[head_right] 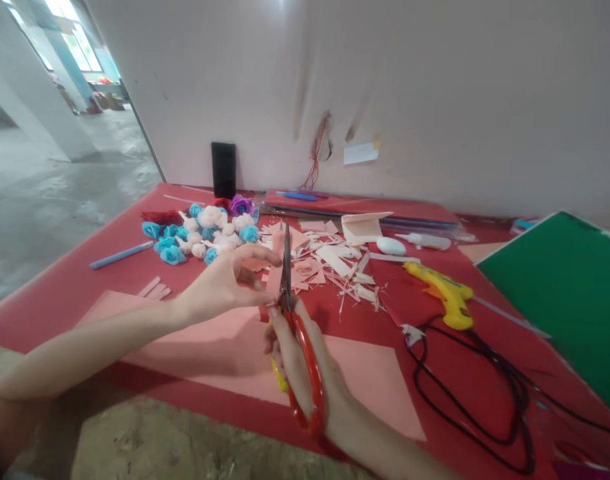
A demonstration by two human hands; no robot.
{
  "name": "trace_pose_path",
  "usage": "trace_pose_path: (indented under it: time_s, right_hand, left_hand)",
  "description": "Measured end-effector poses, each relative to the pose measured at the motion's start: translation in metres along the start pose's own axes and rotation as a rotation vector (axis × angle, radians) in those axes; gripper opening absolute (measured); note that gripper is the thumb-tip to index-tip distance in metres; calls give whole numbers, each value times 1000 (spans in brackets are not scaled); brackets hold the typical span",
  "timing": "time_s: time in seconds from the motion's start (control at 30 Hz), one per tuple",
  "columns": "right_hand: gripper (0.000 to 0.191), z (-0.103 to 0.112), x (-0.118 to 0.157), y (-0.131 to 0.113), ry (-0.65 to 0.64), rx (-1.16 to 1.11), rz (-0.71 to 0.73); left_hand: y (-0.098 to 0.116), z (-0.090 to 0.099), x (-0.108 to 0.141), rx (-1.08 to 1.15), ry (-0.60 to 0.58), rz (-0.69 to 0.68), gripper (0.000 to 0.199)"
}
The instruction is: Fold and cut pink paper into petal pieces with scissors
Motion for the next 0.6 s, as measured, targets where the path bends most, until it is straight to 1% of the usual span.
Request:
trace_pose_path:
  time_s: [0.1,0.3,0.43,0.53,0.6]
  right_hand:
    - [32,1,0,1,9,-18,-70]
    - [31,4,3,1,32,-13,-130]
    - [36,3,2,0,21,-25,-126]
    - [41,0,-1,3,-12,-73,-110]
    - [43,-2,-5,8,-39,-120,-110]
  left_hand:
    - [-3,0,-3,-12,-12,19,38]
    - [-9,2,-9,12,-39,95,38]
    - [-13,4,-12,27,-79,154,39]
    - [-13,7,-13,6,-132,168,37]
    - [-11,12,-14,-14,-140,164,36]
Point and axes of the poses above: each hand's wrist, its own x-axis away from the middle knuckle, its own z-axis out of the back of the hand, y = z × x, the point moved 4 cm from there along -x, towards the middle knuckle, and after that the axes turned 3 degrees about -y, right-handed, at the moved point
